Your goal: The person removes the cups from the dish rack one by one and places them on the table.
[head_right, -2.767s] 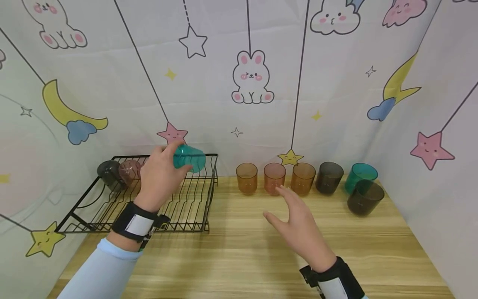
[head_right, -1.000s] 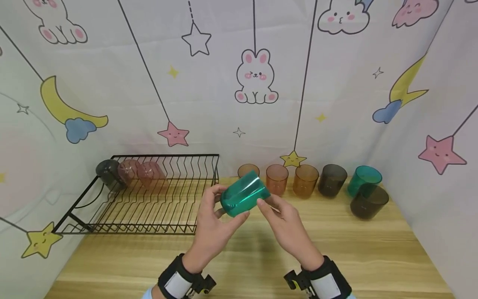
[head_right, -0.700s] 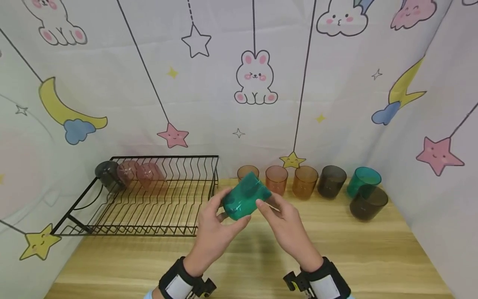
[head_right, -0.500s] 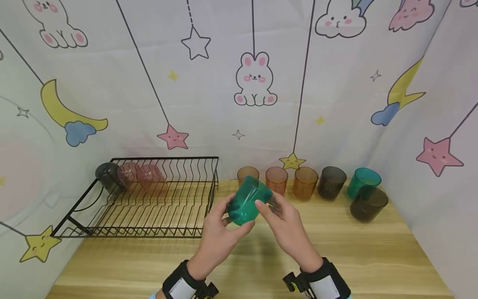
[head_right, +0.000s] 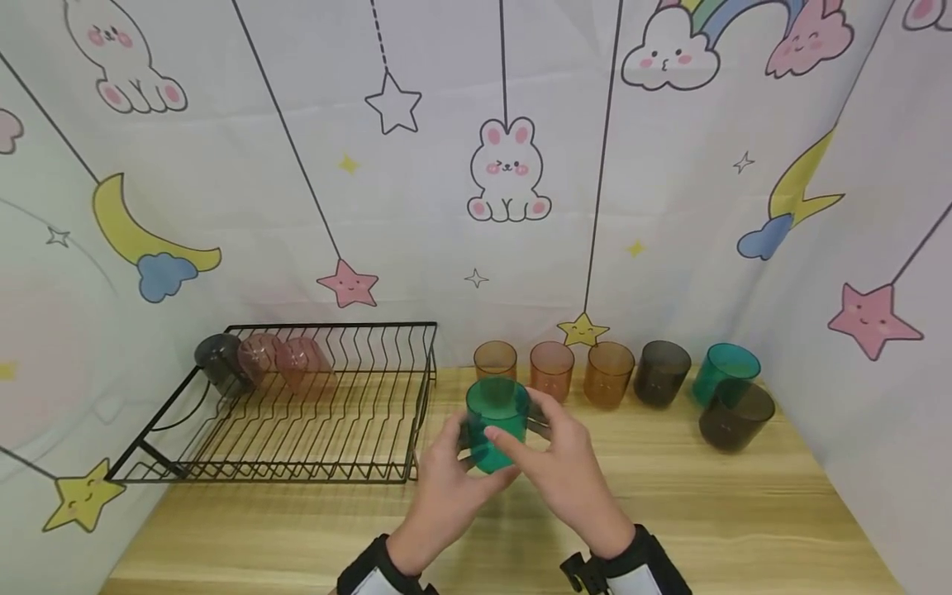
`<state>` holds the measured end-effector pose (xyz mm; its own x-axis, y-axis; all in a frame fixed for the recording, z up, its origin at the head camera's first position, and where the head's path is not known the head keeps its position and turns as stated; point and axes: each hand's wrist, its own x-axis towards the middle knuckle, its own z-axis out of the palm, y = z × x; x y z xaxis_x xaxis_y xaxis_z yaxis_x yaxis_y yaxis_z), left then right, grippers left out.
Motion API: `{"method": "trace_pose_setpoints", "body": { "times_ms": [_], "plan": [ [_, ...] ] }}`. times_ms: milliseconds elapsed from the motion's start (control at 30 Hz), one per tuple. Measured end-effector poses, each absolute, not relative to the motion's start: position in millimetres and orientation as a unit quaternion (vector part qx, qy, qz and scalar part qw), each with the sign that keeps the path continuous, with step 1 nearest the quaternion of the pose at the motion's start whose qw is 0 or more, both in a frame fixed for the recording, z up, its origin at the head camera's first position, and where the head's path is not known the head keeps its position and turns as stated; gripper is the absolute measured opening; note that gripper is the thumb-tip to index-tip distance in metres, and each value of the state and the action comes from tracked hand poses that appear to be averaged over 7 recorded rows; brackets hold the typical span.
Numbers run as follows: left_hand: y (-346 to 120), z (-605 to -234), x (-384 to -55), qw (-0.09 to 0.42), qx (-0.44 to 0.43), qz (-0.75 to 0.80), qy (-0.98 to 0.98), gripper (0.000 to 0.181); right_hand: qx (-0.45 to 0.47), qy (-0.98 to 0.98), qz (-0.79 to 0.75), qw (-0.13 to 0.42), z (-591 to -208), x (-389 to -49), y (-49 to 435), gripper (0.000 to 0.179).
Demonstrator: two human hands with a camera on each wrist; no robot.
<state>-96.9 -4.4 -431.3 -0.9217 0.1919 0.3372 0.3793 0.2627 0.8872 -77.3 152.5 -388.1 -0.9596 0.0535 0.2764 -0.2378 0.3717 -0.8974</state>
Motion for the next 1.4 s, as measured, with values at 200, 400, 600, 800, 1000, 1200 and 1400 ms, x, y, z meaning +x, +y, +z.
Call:
{"method": "trace_pose_setpoints", "body": {
  "times_ms": [200, 400, 600, 800, 1000, 1200, 1400],
  "plan": [
    [-5.8, -432.0, -96.6, 0.088, -0.178, -0.575, -0.794, 0.075, 0.067, -0.824, 0.544, 0.145, -388.7, -78.7, 148.9, 0.064],
    [-4.7, -433.9, -97.8, 0.086, -0.186, -0.574, -0.793, 0.074, 0.064, -0.827, 0.539, 0.145, -389.1, -78.3, 149.2, 0.066],
    [-3.7, -436.3, -99.1, 0.089, -0.196, -0.56, -0.8, 0.074, 0.064, -0.823, 0.546, 0.145, -390.4, -78.8, 151.7, 0.067],
    [-5.6, -436.5, -100.1, 0.106, -0.198, -0.533, -0.816, 0.076, 0.07, -0.819, 0.548, 0.153, -391.0, -79.6, 150.5, 0.071],
    [-6.7, -436.1, -98.2, 0.102, -0.209, -0.529, -0.816, 0.076, 0.07, -0.82, 0.545, 0.16, -392.0, -77.1, 152.1, 0.071],
    [-11.2, -433.4, -101.4, 0.088, -0.234, -0.514, -0.821, 0.07, 0.072, -0.819, 0.544, 0.166, -390.9, -79.4, 157.1, 0.071],
    [-17.5, -430.7, -102.9, 0.077, -0.22, -0.461, -0.856, 0.072, 0.056, -0.833, 0.521, 0.177, -393.0, -83.0, 171.1, 0.073]
  ]
}}
